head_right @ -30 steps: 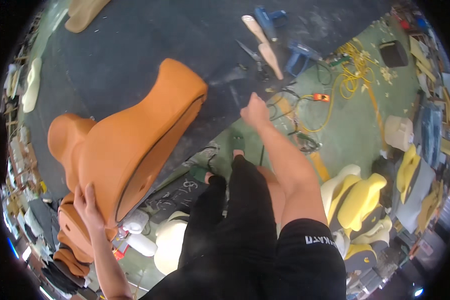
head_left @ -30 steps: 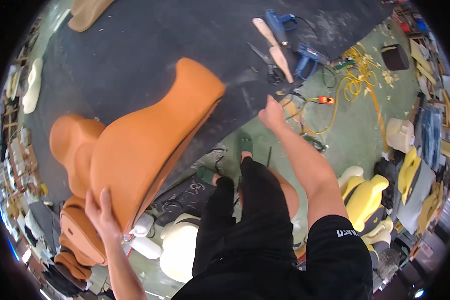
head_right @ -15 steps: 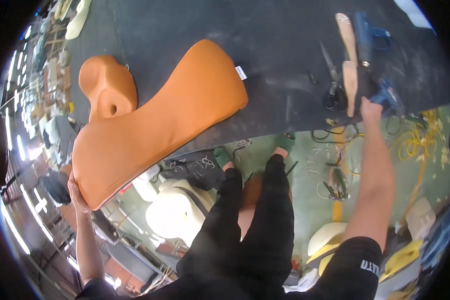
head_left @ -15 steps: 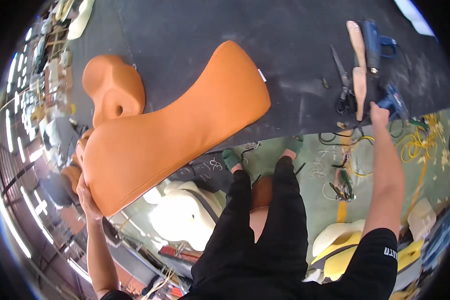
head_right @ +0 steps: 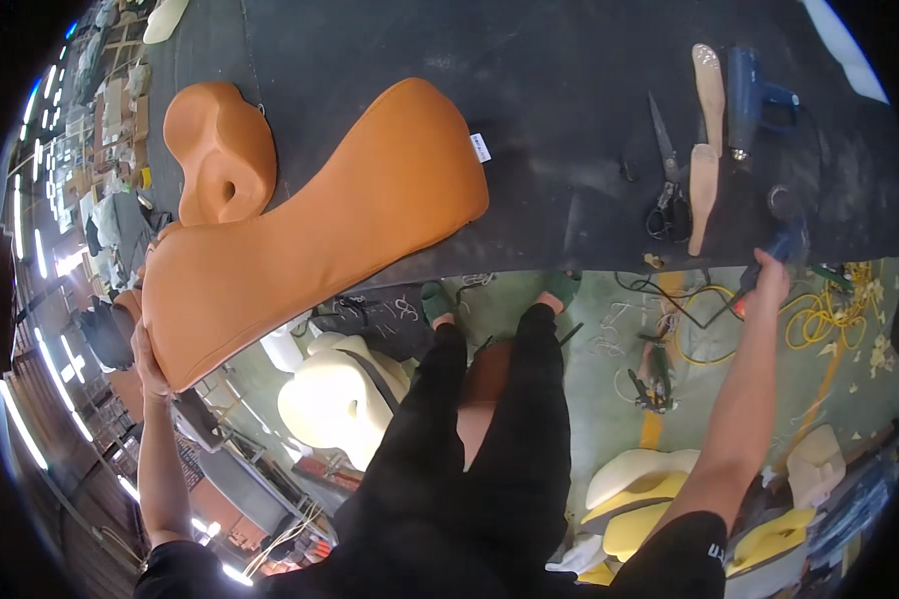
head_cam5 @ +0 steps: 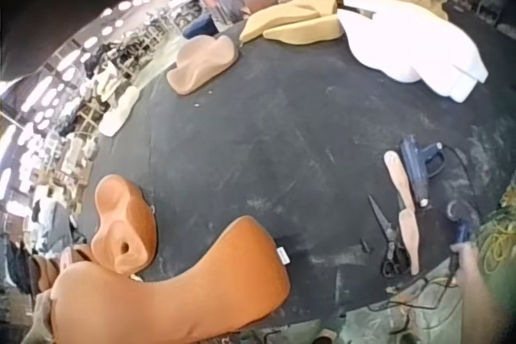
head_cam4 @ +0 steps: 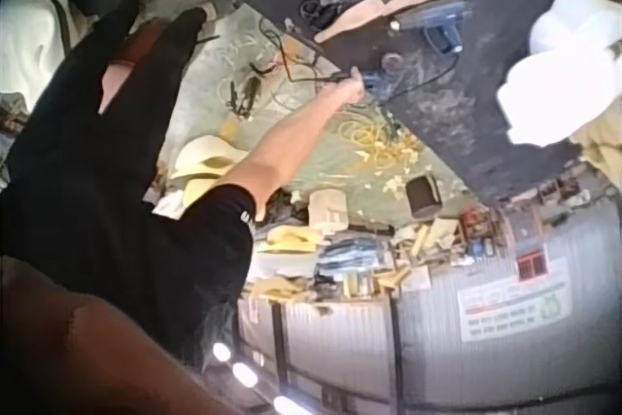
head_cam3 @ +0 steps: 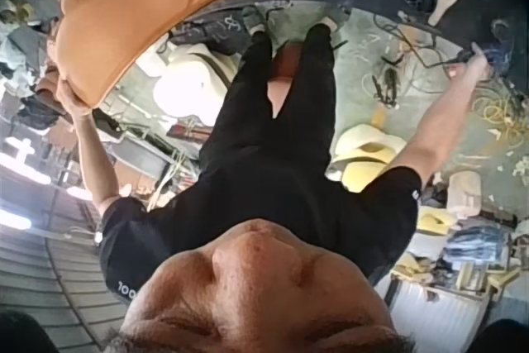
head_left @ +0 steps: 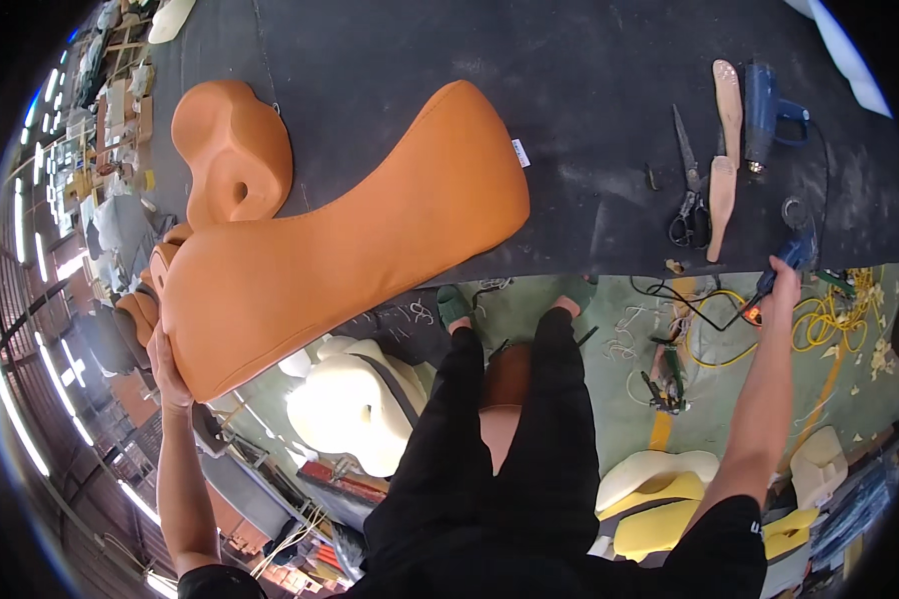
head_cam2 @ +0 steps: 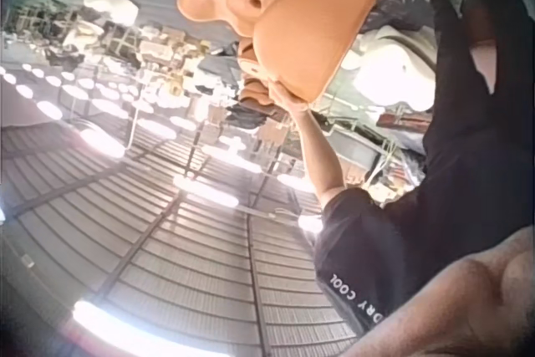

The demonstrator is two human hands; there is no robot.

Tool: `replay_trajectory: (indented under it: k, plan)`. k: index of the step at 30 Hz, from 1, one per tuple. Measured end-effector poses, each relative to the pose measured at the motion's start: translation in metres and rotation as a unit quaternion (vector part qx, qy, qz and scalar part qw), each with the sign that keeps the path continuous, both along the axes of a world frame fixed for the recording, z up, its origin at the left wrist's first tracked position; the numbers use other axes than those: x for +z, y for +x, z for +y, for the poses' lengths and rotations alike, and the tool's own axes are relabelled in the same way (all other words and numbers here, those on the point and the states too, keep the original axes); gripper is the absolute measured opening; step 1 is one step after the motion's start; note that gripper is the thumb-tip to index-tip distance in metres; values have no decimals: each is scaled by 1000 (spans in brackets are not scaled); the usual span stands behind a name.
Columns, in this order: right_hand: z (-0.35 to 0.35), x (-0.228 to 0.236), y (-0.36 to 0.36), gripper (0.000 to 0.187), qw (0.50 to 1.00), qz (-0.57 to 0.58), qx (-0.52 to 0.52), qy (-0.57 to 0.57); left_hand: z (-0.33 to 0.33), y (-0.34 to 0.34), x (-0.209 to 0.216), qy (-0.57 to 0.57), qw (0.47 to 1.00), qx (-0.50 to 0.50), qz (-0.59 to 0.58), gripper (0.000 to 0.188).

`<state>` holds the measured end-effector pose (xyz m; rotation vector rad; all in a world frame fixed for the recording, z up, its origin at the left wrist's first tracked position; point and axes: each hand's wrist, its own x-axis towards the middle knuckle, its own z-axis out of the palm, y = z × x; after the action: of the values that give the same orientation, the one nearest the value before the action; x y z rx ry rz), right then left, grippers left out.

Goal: Smoothing out and fitting leather covers onto foam seat components using a heat gun and manual pressure.

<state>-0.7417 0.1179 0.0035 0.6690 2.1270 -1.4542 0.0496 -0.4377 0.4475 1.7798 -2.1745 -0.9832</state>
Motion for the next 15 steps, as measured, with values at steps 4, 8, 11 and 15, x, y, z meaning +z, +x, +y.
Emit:
replay_trajectory:
  k: [4, 8, 11, 15]
  plan:
    - [14, 138, 71, 55, 968, -42, 57, -239, 2, -14, -4, 21, 998, -57, -7, 57]
    - [-16, 259, 166, 72, 921, -51, 117, -368, 9, -39, -3, -73, 986, -116, -92, 51]
    - [-59, 322, 217, 97, 864, -97, 130, -476, 12, -56, -1, -34, 995, -94, -7, 44]
    - [-101, 394, 250, 97, 781, -73, 218, -581, 12, -68, 1, 29, 997, -27, 72, 43]
